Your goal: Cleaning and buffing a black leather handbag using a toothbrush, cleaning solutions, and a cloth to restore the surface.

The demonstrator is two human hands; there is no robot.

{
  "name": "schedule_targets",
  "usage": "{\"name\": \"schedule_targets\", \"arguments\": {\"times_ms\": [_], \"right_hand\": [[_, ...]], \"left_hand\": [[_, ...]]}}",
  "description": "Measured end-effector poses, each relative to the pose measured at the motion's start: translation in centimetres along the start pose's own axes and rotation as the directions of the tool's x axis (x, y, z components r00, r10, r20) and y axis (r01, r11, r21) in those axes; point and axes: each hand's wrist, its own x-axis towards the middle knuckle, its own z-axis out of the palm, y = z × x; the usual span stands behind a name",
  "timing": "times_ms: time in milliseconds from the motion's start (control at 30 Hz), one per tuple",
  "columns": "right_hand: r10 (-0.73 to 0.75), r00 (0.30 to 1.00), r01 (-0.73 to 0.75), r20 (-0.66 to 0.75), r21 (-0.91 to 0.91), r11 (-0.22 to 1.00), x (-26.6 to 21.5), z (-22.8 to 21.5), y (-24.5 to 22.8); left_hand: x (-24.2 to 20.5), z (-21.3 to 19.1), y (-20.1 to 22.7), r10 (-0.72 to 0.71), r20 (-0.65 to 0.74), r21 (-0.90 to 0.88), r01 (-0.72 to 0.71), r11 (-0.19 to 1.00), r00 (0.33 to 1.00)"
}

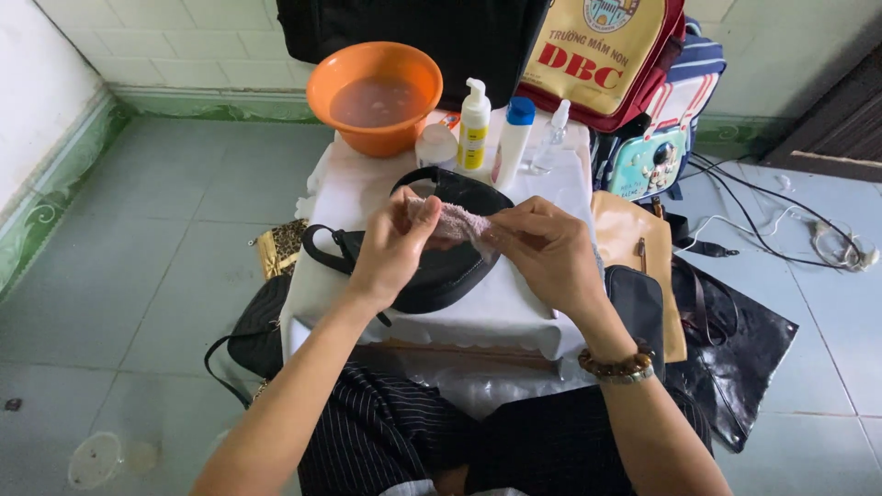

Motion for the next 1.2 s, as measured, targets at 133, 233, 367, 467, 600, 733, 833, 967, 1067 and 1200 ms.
{"name": "schedule_targets", "arguments": {"times_ms": [133,233,367,467,600,733,833,967,1067,1200], "right_hand": [[0.008,1.000,-0.007,0.011,-0.038,0.999,-0.4,0.1,-1.0],[0.177,0.978,-0.199,0.112,0.224,0.954,-1.6,0.1,-1.2],[0.362,0.923,-0.361,0.128,0.609,0.706,-4.0,1.0,-1.8],[0.456,0.886,-0.391,0.091,0.676,0.624,-6.0,1.2,-1.3],[0.485,0.874,-0.431,-0.029,0.413,0.802,-8.8,0.4,0.0],[0.521,0.844,-0.473,-0.127,0.281,0.835,-9.5,-0.9,0.9],[0.464,0.875,-0.401,-0.140,0.328,0.855,-9.5,-2.1,2.3],[0.385,0.923,-0.371,-0.008,0.253,0.894,-8.5,-3.0,2.4],[0.394,0.914,-0.405,0.094,0.144,0.903,-7.6,-3.5,0.5],[0.457,0.880,-0.465,0.132,0.037,0.885,-6.9,-4.3,1.1]], "left_hand": [[-0.1,-1.1,-0.5,0.206,0.014,0.323,-0.200,0.925,0.978],[-0.8,-0.1,-0.4,0.287,0.066,0.339,-0.292,0.894,0.956],[-3.6,3.0,1.1,0.302,0.094,0.382,-0.314,0.869,0.949],[-5.5,5.0,1.2,0.261,0.078,0.417,-0.269,0.868,0.962],[-6.8,6.2,-0.5,0.215,0.058,0.419,-0.219,0.881,0.975],[-8.1,6.2,-3.0,0.107,0.029,0.383,-0.110,0.917,0.994],[-8.9,6.1,-4.1,-0.155,0.110,0.160,0.136,0.978,0.982],[-8.7,6.2,-2.1,-0.369,0.284,0.015,0.380,0.925,0.885],[-8.7,6.2,-2.7,-0.295,0.168,0.168,0.267,0.949,0.941],[-8.4,6.4,-1.1,0.010,-0.039,0.399,0.007,0.917,0.999]]}}
